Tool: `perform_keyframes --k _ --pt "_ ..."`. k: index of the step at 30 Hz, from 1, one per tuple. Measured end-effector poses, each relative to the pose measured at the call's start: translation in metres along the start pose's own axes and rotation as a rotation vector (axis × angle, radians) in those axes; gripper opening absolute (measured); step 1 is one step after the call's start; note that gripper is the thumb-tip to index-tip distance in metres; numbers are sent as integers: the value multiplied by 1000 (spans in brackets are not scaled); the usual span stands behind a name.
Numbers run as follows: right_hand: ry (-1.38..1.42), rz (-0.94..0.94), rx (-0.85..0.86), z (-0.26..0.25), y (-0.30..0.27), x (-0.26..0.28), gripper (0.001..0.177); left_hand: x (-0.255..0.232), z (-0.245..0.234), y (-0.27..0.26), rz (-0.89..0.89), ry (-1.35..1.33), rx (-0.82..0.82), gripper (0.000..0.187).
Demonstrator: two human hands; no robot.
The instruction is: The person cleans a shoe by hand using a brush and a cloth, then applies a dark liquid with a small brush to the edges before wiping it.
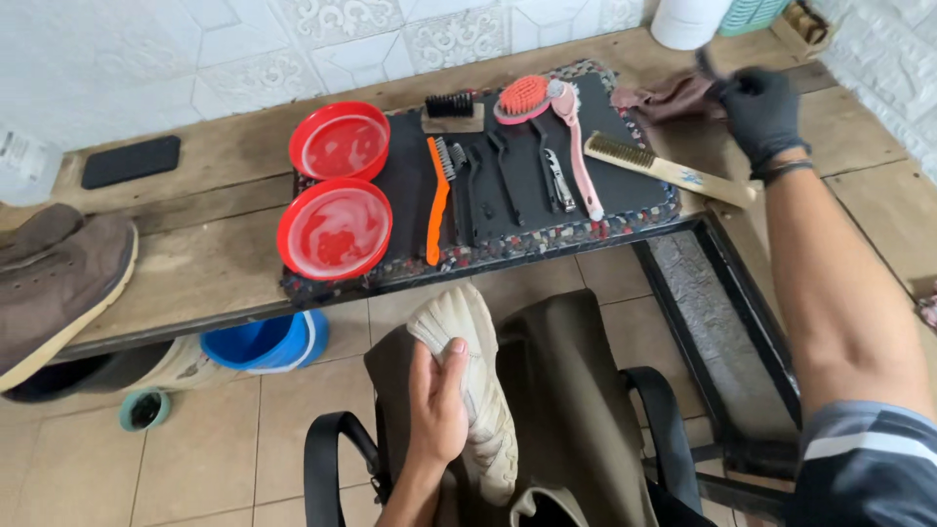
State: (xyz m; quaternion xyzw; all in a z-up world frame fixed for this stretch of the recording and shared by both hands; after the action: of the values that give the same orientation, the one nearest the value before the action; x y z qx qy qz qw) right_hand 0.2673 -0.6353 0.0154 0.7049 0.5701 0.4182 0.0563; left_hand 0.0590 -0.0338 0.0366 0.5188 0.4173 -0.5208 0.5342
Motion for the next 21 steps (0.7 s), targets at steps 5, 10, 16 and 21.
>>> perform_keyframes --k 5,10,16,21 --pt "546 42 -261 -80 -3 69 16 -16 2 -3 56 42 19 28" --pt "652 192 -350 -139 -112 185 12 -43 13 -8 134 110 38 39" --pt "516 -107 -217 -139 -249 375 17 -49 26 -25 152 133 84 18" --pt "519 -131 72 -59 -317 421 35 -59 21 -32 217 175 44 44"
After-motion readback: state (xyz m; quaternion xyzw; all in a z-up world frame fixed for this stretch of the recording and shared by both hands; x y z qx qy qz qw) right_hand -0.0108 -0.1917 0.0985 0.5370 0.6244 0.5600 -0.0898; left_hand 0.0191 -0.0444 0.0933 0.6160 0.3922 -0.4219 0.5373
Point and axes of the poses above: each hand's wrist, its own y-axis towards the middle knuckle, its own z-axis out of the palm, x = y × z, the point moved 10 cm from there along y, towards the middle knuckle, and after that the axes turned 1 degree about -x, right-handed, at the moved point
